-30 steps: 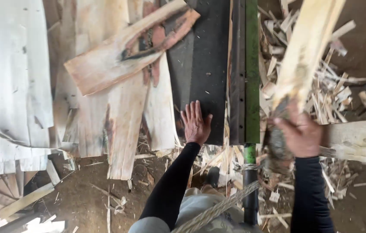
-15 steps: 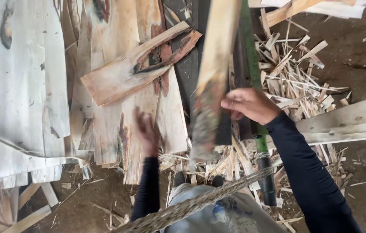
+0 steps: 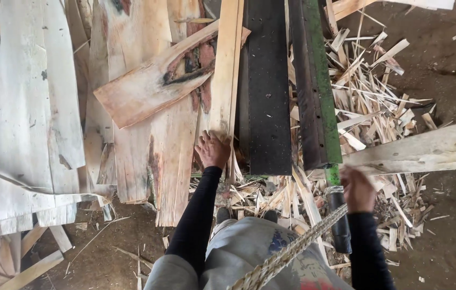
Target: Trimming thin strips of wood using a manual guillotine cutter.
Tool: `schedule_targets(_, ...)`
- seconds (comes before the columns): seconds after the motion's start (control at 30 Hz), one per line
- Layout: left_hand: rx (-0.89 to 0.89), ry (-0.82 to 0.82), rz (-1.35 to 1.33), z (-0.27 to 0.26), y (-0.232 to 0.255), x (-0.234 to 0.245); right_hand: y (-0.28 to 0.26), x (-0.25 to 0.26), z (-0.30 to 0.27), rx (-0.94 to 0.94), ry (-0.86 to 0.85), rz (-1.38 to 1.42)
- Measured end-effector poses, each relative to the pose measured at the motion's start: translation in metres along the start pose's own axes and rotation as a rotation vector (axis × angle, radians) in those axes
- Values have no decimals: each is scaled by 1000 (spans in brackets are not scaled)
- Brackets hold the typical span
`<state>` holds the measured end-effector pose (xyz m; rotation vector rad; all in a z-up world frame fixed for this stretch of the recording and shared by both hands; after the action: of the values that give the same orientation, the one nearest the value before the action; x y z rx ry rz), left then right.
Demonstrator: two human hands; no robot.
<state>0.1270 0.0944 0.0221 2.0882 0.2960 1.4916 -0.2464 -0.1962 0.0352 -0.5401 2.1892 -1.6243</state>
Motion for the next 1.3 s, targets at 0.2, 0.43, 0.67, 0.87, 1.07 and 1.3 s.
schedule_targets(0.2,129,-62,0,29,17,0,139,-2,-79,-513,-228,-178)
schedule_targets(0.43,263,-112,-70,65,12,-9,193,-46,-94,-283,-797,-624)
schedule_targets(0.67,254,-21,-262,74,-1,-7,122,-99,-100,-328,-703,-566)
schedule_targets(0.87,123,-268,-1333,55,-13,-41,67,-142,-117,-379,-800,-478)
schedule_targets(1.07,0,-271,-1790,-61,57,13,42,-161,-122,-363,-750,-193)
schedule_targets(1.3,-116,-320,-1830,-93,65,42,85,-123,-108,-231,-587,120)
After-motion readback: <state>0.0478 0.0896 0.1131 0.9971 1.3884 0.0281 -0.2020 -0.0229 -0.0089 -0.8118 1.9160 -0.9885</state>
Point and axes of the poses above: each hand's wrist, its own z-axis towards the middle knuckle, its own x-axis out of the back of the hand, y = z × x, the point moved 2 cm from there along z, towards the middle knuckle, and after that the axes turned 9 degrees about -z, right-handed, at the moved point
